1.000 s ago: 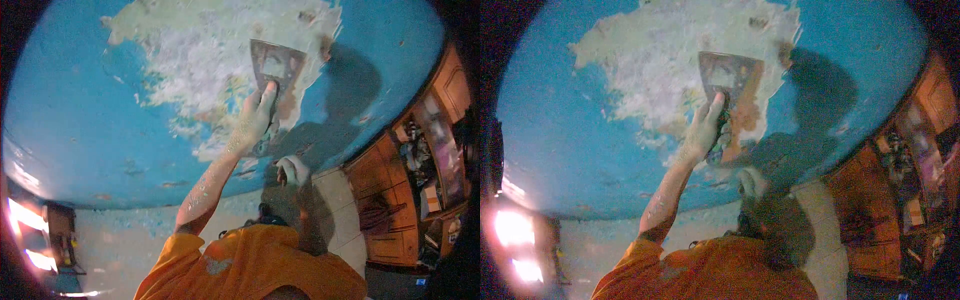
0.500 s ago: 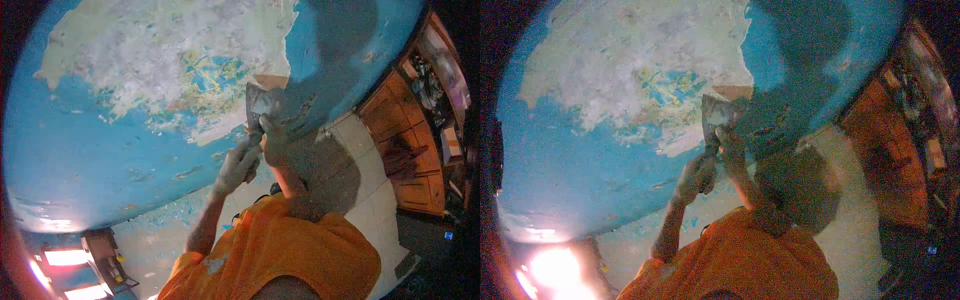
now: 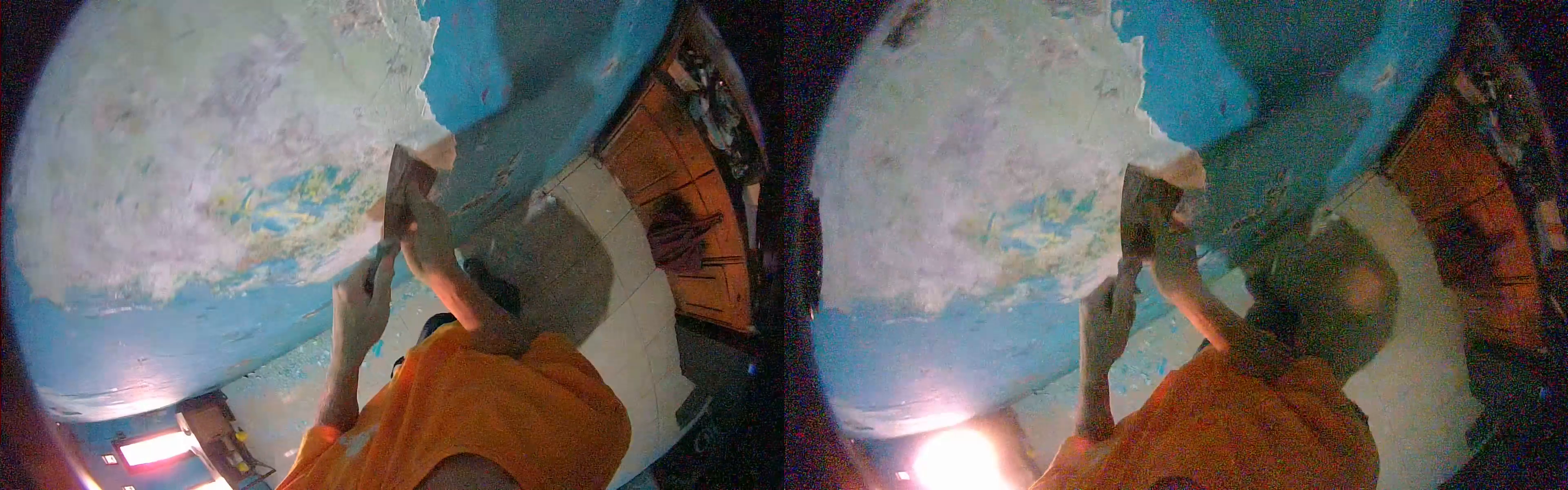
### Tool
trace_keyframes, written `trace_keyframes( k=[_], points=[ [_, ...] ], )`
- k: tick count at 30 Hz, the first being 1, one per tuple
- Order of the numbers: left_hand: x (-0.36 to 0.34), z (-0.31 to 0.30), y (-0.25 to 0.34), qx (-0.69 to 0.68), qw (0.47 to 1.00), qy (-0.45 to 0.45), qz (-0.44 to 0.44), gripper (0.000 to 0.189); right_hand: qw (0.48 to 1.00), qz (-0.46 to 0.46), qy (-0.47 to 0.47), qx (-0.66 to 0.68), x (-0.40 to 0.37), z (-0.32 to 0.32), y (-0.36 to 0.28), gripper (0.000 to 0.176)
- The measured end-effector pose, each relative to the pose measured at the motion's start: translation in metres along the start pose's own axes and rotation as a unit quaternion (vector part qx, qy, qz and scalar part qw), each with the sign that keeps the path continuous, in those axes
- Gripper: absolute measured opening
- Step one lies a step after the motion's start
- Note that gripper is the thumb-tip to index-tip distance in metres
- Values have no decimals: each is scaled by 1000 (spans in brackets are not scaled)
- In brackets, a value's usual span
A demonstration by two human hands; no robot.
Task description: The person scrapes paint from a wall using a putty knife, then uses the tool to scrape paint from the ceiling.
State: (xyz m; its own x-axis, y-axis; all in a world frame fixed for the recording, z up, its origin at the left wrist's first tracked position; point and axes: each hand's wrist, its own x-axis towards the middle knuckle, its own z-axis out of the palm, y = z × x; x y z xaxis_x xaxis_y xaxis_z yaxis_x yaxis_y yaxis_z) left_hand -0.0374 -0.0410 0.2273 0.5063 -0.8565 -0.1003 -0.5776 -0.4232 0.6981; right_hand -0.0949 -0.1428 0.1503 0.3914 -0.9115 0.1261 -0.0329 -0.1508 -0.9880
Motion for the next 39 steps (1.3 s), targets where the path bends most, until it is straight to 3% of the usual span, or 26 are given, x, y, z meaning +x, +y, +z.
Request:
trace_keyframes(
  k=[1, 2, 3, 6, 8, 9, 10, 13, 14, 15, 16, 17, 18, 20, 23, 24, 26, 28, 29, 30, 31, 33, 34, 36, 37, 39],
  points=[
    [-1, -2, -1, -32, 999, -14, -34, 32, 938, 104, -10, 331, 1, 6, 6, 24],
    [1, -1, 0, -28, 999, -19, -41, 32, 759, 198, -14, 621, 1, 11, 9, 22],
    [3, 1, 1, 0, 999, -7, -38, 31, 756, 206, -10, 622, 1, 14, 9, 22],
    [39, 6, 29, 40, 999, -27, -5, 28, 827, 232, 99, 502, 25, 6, 13, 21],
    [40, 9, 36, 51, 997, -59, 11, 27, 980, -4, 37, 194, 38, -15, 61, 27],
    [34, 9, 36, 39, 997, -67, 19, 26, 937, 177, -8, 300, 30, -30, 35, 26],
    [32, 10, 37, 24, 997, -72, 30, 26, 939, 169, -7, 300, 25, -27, 37, 26],
    [24, 1, 33, 31, 998, -48, 4, 24, 776, 265, 53, 569, 11, 7, 23, 20],
    [19, -1, 31, 29, 999, -42, -15, 23, 770, 275, 59, 573, 9, 10, 24, 20],
    [29, 0, 31, 13, 999, -46, -16, 22, 890, 161, 118, 410, 21, 4, 24, 20],
    [37, 5, 33, 13, 999, -46, -20, 22, 960, 43, 164, 222, 30, -10, 2, 21],
    [43, 11, 35, 21, 999, -39, 27, 21, 997, 41, 21, -65, 25, -39, -14, 21],
    [47, 15, 36, 30, 996, -31, 79, 20, 997, 42, 19, -64, 23, -35, -14, 21],
    [26, 10, 22, 17, 997, -68, 23, 20, 970, 168, 11, 174, 19, -23, -20, 20],
    [14, -13, 21, 61, 990, -74, -104, 23, 797, 330, -8, 506, 17, -4, -20, 20],
    [16, -12, 26, 61, 989, -77, -110, 23, 795, 337, -8, 505, 12, -3, -3, 20],
    [34, -2, 32, 50, 990, -114, -67, 24, 916, 219, 8, 335, 20, -4, 44, 18],
    [32, 13, 14, 22, 996, -87, -5, 25, 905, 157, 28, 395, 26, -19, 0, 17],
    [28, 12, 12, 14, 997, -80, -6, 26, 976, 131, -19, 173, 22, -15, 12, 18],
    [25, 11, 13, 4, 997, -71, -6, 28, 991, 96, -71, -61, 18, -14, 22, 19],
    [19, 1, 14, 31, 996, -80, -18, 28, 991, 95, -71, -65, 10, -7, 26, 19],
    [16, -4, 10, 17, 997, -76, -28, 28, 974, -95, 28, -202, 4, 11, 30, 19],
    [18, -8, 10, 10, 995, -79, -52, 28, 974, -97, 34, -200, 11, 9, 37, 19],
    [40, 2, 27, -56, 993, -103, -21, 28, 990, 58, 95, 91, 24, -5, 59, 20],
    [48, 9, 47, -49, 992, -116, -4, 27, 989, 67, 93, 89, 16, -3, 63, 20],
    [49, 11, 59, -33, 988, -145, 32, 25, 993, 44, 31, -103, 3, -5, 65, 20]
  ],
)
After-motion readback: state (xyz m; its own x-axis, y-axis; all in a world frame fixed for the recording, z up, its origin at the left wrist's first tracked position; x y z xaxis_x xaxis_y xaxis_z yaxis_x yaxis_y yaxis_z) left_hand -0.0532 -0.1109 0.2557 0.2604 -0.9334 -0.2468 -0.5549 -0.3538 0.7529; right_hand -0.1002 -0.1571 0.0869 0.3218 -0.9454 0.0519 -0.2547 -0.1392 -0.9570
